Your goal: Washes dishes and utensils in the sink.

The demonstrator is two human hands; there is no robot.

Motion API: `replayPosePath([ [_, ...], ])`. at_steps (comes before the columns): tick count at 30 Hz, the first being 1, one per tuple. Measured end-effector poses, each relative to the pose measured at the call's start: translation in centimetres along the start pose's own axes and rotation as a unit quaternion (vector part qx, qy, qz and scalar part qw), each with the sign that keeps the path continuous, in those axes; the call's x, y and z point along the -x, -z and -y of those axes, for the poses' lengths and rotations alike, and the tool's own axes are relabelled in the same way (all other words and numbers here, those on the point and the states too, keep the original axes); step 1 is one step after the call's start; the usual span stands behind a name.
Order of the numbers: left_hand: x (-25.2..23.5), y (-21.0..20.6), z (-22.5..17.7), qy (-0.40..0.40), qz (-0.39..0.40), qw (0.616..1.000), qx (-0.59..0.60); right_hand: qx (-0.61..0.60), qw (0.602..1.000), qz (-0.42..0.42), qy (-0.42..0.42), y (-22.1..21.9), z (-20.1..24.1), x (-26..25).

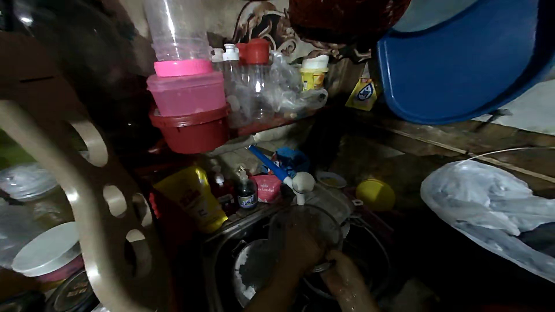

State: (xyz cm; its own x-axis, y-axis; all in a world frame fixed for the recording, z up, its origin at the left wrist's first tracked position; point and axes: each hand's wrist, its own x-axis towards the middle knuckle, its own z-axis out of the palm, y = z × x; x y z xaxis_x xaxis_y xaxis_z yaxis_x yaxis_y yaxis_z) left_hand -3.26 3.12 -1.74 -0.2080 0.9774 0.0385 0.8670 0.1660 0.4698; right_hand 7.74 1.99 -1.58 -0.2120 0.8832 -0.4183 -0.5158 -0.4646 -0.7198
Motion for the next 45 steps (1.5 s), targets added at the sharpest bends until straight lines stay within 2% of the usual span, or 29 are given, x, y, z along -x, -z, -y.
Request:
replayPosePath([
  [1,0.1,0.6,-0.3,-0.017,0.029,0.999,-0.001,-0.005,1.0,-0.013,-0.006,0.0,-0.1,0.1],
  [3,0.0,1.6,0.3,0.039,0.041,0.998,-0.012,-0.015,0.999,-0.012,-0.031,0.0,-0.4,0.6],
  [5,-0.9,1.2,1.3,0.131,-0.017,0.991,-0.016,-0.027,0.998,0.008,-0.05,-0.1,-0.8,1.1],
  [6,-1.2,0.6,1.5,0.137,-0.033,0.99,-0.015,-0.023,0.998,0.009,-0.057,-0.2,-1.0,1.3],
  [9,-0.6,0.2,-0.1,0.001,0.014,1.0,-0.019,0.012,0.995,-0.051,-0.08,-1.2,-1.2,1.8],
  [10,-0.6,0.6,0.0,-0.014,0.038,0.999,-0.019,0.018,0.994,-0.06,-0.087,-1.4,-1.3,1.8],
  [11,-0.8,1.2,0.5,0.006,0.052,0.999,-0.007,0.026,0.994,-0.057,-0.091,-1.4,-1.5,1.9],
  [12,-1.1,1.8,1.3,0.046,0.047,0.998,0.0,0.023,0.995,-0.036,-0.094,-1.2,-1.5,1.9],
  [15,-2.5,1.9,3.3,0.134,-0.079,0.988,-0.011,-0.001,0.995,0.044,-0.086,-0.5,-1.7,1.6],
  [17,-2.2,1.0,1.8,0.097,-0.085,0.992,0.005,-0.001,0.996,0.001,-0.084,-1.5,-1.7,1.7],
  [20,-1.7,1.3,-0.2,-0.031,0.029,0.999,0.007,-0.024,0.995,-0.044,-0.084,-2.4,-1.1,1.4],
  [22,-2.2,2.1,0.5,-0.005,0.067,0.998,0.001,-0.019,0.997,-0.029,-0.074,-1.8,-1.3,1.4],
  [25,-3.3,2.6,2.0,0.091,-0.016,0.995,-0.022,-0.027,0.997,0.015,-0.067,-1.1,-1.1,1.6],
  [27,-2.4,1.8,1.2,0.046,-0.021,0.999,-0.002,-0.024,0.998,-0.012,-0.055,-1.4,-1.0,1.6],
  [29,-1.2,0.9,0.0,-0.058,0.001,0.998,0.019,-0.013,0.998,-0.045,-0.041,-1.8,-0.8,1.3],
  [31,0.1,1.8,-0.5,-0.072,0.065,0.995,0.007,-0.019,0.999,-0.026,-0.025,-1.3,-0.9,0.5],
  [33,1.5,2.8,-0.2,-0.025,0.079,0.997,0.011,-0.035,0.999,0.005,-0.01,-0.9,-1.2,0.0],
  [37,2.5,1.6,2.3,0.103,-0.088,0.991,0.023,0.012,0.999,0.027,0.011,-1.1,-1.2,-0.5],
  [41,3.8,3.0,4.0,0.243,-0.204,0.948,0.025,0.096,0.995,0.011,-0.027,-1.9,-0.5,-0.5],
  [43,4.3,5.2,5.4,0.322,-0.178,0.924,0.108,0.094,0.993,0.024,-0.073,-1.4,-0.8,-1.1],
  [45,4.6,7.3,6.7,0.331,-0.135,0.898,0.255,0.084,0.99,0.038,-0.107,-1.0,-1.8,-1.9],
])
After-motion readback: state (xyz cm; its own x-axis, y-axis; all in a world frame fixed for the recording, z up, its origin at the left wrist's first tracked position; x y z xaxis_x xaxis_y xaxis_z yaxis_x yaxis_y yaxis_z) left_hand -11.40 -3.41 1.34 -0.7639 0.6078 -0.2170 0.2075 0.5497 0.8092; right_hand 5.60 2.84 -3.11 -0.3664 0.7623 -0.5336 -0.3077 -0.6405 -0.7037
